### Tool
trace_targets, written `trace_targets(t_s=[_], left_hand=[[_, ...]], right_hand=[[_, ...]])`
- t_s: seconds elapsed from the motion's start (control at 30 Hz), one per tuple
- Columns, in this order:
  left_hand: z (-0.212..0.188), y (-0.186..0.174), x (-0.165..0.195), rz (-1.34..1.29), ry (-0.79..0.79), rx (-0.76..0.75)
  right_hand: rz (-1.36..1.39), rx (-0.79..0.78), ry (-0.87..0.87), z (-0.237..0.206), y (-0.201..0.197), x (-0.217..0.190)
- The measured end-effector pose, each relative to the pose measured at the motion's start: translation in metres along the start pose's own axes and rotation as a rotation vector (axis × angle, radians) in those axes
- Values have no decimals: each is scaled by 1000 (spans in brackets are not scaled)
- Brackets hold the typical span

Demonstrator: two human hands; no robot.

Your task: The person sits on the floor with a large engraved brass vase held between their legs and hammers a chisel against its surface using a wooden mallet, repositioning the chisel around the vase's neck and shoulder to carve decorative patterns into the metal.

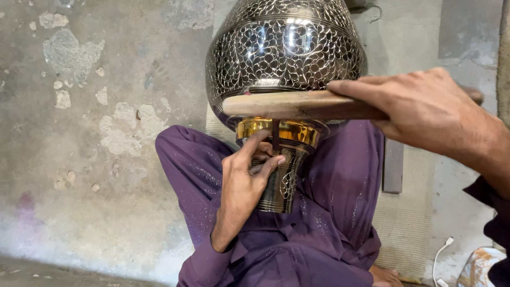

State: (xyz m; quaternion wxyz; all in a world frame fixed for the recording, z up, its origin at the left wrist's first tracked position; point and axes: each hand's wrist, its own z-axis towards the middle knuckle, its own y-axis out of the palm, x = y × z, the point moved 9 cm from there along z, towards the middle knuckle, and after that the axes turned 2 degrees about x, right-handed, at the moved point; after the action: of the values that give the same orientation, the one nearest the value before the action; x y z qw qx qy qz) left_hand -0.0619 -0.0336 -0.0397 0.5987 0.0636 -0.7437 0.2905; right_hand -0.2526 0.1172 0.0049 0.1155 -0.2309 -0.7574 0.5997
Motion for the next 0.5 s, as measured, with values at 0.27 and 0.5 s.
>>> trace_targets(t_s=[0.27,0.5], left_hand=[[-4,1,-6,15,-42,28],[-8,-3,-4,4,-26,84]], right_hand=[[-138,-37,39,5,-2,-3],[-23,-11,12,6,-3,-5]])
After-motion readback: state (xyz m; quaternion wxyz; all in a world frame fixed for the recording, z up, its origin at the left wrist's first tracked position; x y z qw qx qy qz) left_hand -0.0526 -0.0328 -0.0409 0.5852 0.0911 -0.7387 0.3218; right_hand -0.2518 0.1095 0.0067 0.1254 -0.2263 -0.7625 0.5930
